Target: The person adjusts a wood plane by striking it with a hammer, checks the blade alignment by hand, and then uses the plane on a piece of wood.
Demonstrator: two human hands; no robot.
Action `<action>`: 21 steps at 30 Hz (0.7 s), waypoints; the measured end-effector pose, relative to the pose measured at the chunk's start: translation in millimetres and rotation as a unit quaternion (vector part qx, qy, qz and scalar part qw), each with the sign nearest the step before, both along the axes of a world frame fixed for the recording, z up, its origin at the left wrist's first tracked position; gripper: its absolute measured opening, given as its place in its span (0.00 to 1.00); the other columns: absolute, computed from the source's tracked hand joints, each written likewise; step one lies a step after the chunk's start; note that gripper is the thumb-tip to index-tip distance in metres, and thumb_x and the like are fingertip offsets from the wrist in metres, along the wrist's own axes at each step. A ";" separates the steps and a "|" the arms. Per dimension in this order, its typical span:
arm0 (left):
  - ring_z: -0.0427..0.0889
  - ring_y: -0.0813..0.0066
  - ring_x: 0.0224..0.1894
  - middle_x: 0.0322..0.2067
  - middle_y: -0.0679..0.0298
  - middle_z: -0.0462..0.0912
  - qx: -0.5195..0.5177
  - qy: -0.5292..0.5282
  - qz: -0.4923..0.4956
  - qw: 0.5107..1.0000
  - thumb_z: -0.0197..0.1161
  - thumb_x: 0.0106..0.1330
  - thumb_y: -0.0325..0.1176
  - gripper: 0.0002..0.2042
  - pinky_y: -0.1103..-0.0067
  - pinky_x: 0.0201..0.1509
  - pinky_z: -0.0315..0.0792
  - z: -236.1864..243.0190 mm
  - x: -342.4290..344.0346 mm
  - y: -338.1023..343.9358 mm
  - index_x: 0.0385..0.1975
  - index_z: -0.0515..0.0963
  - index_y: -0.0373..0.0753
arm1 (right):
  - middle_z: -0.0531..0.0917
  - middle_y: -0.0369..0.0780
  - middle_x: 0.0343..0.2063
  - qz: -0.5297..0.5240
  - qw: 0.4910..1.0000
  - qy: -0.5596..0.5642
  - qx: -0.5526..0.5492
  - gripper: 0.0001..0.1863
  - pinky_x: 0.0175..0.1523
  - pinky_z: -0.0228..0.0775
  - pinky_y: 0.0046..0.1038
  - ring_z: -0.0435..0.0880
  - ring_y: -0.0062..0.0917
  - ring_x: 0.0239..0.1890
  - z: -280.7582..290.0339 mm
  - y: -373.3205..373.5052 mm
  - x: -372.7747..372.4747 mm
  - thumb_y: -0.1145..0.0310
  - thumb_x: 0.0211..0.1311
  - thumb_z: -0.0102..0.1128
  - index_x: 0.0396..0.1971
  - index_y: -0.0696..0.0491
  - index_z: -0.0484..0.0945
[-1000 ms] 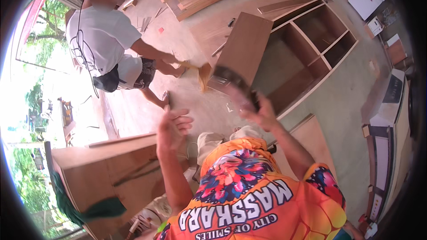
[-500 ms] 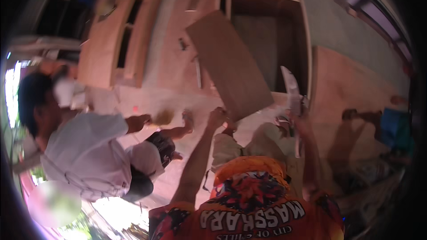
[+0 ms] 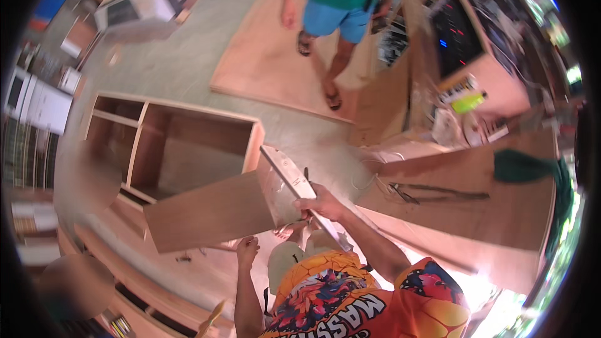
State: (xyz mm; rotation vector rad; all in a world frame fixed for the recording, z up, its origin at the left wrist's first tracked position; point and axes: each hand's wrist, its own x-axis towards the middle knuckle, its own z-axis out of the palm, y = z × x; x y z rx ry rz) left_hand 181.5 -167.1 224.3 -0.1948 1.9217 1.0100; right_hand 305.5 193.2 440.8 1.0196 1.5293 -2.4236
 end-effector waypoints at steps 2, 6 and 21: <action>0.89 0.69 0.40 0.43 0.58 0.87 0.025 0.003 -0.022 0.999 0.68 0.71 0.40 0.23 0.76 0.39 0.80 8.1 -5.0 29.6 0.59 0.80 0.31 | 0.81 0.40 0.32 -0.054 0.997 0.032 -0.043 0.27 0.35 0.82 0.29 0.85 0.24 0.29 -6.9 -1.9 24.0 0.60 0.65 0.73 0.53 0.61 0.71; 0.88 0.69 0.45 0.48 0.58 0.86 0.055 -0.011 0.060 0.997 0.67 0.73 0.39 0.22 0.74 0.45 0.80 15.6 -8.4 2.2 0.62 0.78 0.32 | 0.84 0.40 0.32 -0.055 0.993 0.051 -0.094 0.24 0.36 0.83 0.32 0.87 0.27 0.29 -12.2 -21.3 33.1 0.59 0.68 0.71 0.51 0.59 0.73; 0.88 0.47 0.49 0.46 0.43 0.88 -0.149 0.133 -0.276 0.940 0.62 0.65 0.52 0.25 0.58 0.54 0.81 -64.8 -38.4 -213.8 0.40 0.88 0.31 | 0.81 0.41 0.30 -0.068 0.990 0.075 -0.096 0.24 0.29 0.80 0.31 0.82 0.28 0.25 -10.6 -177.5 30.1 0.46 0.76 0.60 0.44 0.56 0.75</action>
